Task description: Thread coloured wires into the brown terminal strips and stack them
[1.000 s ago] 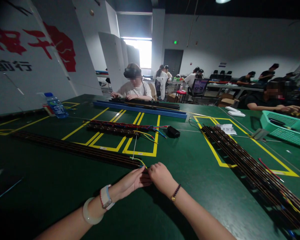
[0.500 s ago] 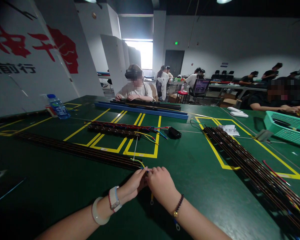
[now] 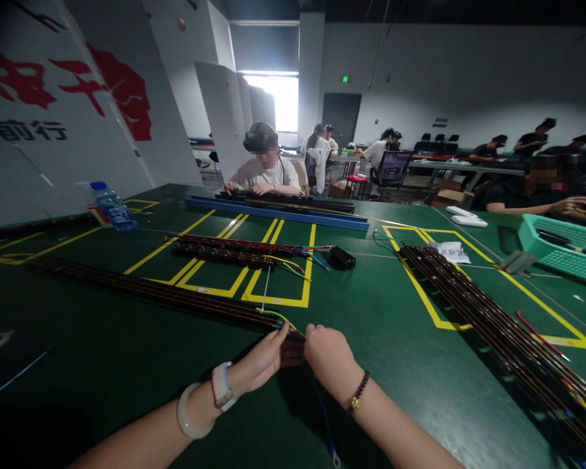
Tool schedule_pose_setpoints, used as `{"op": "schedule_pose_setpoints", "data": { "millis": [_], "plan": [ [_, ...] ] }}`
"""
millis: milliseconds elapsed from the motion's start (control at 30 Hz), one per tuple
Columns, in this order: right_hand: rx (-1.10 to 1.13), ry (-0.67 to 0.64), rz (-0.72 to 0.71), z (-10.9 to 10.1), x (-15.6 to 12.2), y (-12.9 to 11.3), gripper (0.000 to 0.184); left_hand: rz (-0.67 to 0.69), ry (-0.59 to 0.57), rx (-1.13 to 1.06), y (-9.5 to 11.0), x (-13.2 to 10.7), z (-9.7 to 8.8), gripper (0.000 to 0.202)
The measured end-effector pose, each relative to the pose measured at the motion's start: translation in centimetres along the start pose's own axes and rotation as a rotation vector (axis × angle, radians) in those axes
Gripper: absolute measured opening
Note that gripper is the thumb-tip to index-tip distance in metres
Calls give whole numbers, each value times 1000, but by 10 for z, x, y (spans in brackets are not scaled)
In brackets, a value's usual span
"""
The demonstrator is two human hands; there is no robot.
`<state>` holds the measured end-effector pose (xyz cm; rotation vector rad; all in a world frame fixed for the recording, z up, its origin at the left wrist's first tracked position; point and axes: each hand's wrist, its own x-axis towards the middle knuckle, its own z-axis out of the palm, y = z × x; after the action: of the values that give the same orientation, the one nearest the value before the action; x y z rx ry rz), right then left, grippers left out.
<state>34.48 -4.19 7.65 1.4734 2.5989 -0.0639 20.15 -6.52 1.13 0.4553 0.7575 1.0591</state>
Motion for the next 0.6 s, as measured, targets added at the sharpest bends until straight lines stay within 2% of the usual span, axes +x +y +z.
{"op": "schedule_pose_setpoints", "data": {
  "millis": [133, 267, 467, 600],
  "plan": [
    [14, 134, -14, 1, 13, 27, 23, -23, -40, 37, 1, 0, 0, 26],
    [19, 238, 1, 12, 29, 43, 25, -23, -28, 27, 1, 0, 0, 26],
    [-9, 148, -24, 34, 41, 43, 23, 25, -48, 65, 0, -4, 2, 25],
    [-14, 160, -45, 26, 36, 41, 20, 52, -47, 98, -1, -4, 2, 25]
  ]
}}
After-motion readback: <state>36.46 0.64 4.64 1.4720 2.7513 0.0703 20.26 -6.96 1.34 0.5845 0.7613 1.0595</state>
